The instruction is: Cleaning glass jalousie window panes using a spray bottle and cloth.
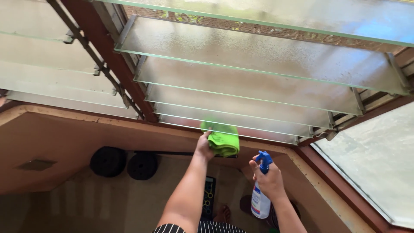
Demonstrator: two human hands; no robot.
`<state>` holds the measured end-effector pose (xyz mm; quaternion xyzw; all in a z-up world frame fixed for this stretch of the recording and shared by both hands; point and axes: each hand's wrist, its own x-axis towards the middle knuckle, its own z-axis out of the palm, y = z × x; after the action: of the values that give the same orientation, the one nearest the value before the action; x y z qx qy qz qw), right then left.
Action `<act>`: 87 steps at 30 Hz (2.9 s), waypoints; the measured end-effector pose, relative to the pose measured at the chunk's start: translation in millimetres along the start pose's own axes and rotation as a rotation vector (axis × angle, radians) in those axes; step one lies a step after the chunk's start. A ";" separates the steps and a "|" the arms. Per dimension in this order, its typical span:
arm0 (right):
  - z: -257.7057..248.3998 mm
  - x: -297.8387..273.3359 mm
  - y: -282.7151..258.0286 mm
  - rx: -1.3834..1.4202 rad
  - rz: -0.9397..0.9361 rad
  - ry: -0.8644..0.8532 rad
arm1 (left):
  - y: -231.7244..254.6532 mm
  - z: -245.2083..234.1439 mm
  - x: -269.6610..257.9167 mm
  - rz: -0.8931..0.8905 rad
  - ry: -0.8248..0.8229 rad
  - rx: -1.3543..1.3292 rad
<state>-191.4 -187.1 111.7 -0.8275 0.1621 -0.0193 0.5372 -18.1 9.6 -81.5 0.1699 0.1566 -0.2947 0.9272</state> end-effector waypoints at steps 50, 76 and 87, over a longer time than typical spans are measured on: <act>-101.6 -15.3 66.3 0.059 0.166 0.378 | -178.5 186.0 38.9 0.875 -0.220 2.566; 47.5 -31.5 -15.7 0.328 0.001 0.042 | 127.6 71.7 -166.7 0.526 0.450 2.276; 41.6 -32.1 -5.9 0.347 0.041 -0.015 | 141.8 125.3 -286.6 0.878 0.762 1.119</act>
<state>-211.7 -139.0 104.0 -0.7190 0.1694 -0.0297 0.6734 -132.0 209.0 174.0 0.7438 0.2101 0.1399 0.6189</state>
